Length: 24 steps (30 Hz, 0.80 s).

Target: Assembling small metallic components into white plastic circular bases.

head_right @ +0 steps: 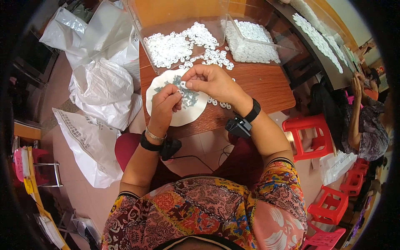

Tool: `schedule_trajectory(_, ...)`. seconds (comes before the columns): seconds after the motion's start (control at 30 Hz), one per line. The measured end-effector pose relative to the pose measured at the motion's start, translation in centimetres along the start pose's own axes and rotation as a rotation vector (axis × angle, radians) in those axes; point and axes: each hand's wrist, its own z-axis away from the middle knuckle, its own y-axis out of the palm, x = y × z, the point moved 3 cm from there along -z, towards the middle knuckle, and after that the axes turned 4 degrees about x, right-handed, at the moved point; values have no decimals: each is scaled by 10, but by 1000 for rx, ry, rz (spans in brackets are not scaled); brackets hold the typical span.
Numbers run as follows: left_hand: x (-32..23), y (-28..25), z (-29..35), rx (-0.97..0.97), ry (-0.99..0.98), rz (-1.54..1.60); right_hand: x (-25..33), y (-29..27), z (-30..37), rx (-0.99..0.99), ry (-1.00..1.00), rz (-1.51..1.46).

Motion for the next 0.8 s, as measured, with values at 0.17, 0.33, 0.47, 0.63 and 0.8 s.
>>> schedule_trajectory(0.17, 4, 0, -2, 6, -3, -21, 1, -1, 0, 0, -9, 10)
schedule_trajectory(0.33, 5, 0, -2, 2, 30, -33, -3, -2, 1, -6, 10, 76)
schedule_trajectory(0.47, 5, 0, -1, -6, 66, -83, -4, -1, 1, 15, 2, 92)
schedule_trajectory(0.63, 6, -2, -2, -21, 66, -113, -1, -4, 1, -31, -39, 19)
schedule_trajectory(0.8, 7, -9, -3, 20, 47, 1, -5, -3, 1, -55, -56, 81)
